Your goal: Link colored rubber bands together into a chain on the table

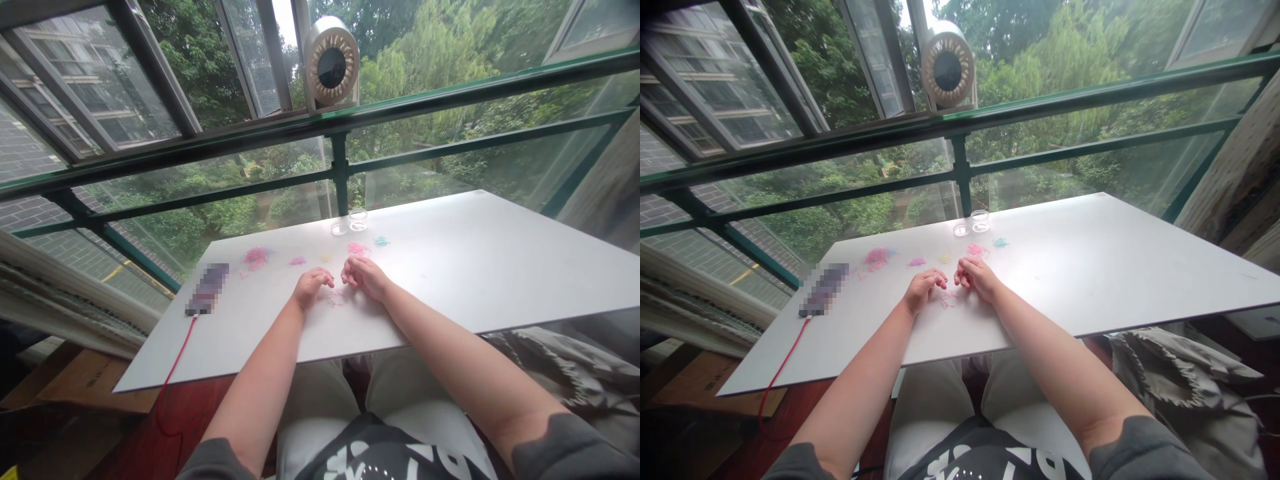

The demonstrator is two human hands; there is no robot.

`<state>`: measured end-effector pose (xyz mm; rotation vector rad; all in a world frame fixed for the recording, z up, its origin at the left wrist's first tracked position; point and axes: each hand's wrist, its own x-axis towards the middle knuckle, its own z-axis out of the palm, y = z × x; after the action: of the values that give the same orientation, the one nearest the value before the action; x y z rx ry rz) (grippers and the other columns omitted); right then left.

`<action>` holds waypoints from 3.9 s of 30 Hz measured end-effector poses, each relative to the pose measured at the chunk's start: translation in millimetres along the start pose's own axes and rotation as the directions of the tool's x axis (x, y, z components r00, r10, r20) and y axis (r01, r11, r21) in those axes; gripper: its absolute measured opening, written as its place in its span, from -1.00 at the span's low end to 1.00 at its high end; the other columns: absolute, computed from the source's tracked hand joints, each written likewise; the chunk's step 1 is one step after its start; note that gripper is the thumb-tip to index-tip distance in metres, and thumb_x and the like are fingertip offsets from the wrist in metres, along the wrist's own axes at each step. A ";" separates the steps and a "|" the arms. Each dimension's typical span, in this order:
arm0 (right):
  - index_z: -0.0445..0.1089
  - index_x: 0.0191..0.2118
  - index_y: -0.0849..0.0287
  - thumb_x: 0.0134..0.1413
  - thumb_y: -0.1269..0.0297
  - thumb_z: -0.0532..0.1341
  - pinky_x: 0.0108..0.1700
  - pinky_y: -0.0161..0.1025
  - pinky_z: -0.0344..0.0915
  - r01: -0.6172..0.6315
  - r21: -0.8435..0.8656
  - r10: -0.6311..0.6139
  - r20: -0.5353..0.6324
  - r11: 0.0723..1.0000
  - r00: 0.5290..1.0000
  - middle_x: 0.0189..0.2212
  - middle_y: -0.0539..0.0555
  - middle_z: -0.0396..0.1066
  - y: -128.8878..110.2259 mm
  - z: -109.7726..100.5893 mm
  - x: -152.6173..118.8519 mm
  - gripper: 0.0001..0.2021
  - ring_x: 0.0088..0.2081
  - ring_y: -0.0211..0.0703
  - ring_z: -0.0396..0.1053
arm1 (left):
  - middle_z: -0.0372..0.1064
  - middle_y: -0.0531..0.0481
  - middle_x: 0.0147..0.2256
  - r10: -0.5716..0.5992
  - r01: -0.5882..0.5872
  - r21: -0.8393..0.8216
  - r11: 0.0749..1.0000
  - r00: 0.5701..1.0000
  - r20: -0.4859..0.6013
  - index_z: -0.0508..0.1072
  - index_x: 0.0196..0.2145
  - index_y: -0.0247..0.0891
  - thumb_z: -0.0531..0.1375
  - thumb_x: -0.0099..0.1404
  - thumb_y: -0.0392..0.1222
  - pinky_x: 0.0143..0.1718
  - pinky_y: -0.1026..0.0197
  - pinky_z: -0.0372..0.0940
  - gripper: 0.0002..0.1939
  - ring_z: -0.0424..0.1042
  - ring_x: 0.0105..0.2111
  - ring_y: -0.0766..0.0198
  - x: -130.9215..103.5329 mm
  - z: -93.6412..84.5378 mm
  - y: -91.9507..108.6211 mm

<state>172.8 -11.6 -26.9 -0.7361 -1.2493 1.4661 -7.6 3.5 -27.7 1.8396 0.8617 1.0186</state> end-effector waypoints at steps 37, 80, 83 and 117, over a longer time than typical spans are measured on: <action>0.19 -0.54 0.22 -0.01 0.02 0.14 -0.64 -0.40 0.02 0.016 -0.191 -0.015 0.003 0.981 1.000 -0.61 0.02 0.38 -0.5 6.7 -2.6 -0.65 -0.70 -0.40 0.17 | 0.37 -0.05 -0.47 -0.049 0.046 0.031 0.998 0.995 0.091 0.41 -0.57 -0.34 0.10 0.10 -0.18 -0.31 0.26 0.24 -0.79 0.34 -0.40 0.28 -1.1 3.7 2.2; 0.29 -0.46 0.23 -0.20 0.21 0.27 -0.57 -0.38 0.16 0.033 -0.132 -0.049 -0.119 0.991 0.992 -0.54 -0.01 0.39 -1.7 5.3 -2.0 -0.79 -0.64 -0.40 0.23 | 0.47 -0.07 -0.35 -0.104 0.104 0.024 0.994 0.995 -0.005 0.49 -0.37 -0.32 0.12 0.12 -0.14 -0.31 0.27 0.27 -0.77 0.37 -0.40 0.31 -0.4 2.1 -10.0; 0.35 -0.44 0.25 -0.21 0.25 0.26 -0.59 -0.40 0.15 0.023 -0.289 -0.051 -0.090 0.957 0.995 -0.64 -0.04 0.33 -1.7 7.8 -3.0 -0.82 -0.63 -0.37 0.25 | 0.47 -0.06 -0.35 -0.086 0.085 0.018 0.996 0.996 0.007 0.49 -0.37 -0.32 0.11 0.13 -0.15 -0.30 0.27 0.26 -0.78 0.38 -0.38 0.30 -0.3 2.0 -11.6; 0.36 -0.48 0.17 -0.13 0.30 0.16 -0.55 -0.36 0.07 0.120 -0.636 -0.248 -0.115 0.762 0.962 -0.65 -0.06 0.24 11.9 7.3 0.6 -0.92 -0.62 -0.35 0.12 | 0.47 -0.06 -0.46 -0.176 0.168 -0.064 0.984 0.973 -0.149 0.45 -0.40 -0.33 0.23 0.02 -0.09 -0.46 0.28 0.29 -0.76 0.40 -0.54 0.33 0.2 4.6 -7.0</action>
<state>162.3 -12.5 -36.1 -1.1262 -1.6221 0.7712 -4.6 5.0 -35.4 1.6286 1.0583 1.0721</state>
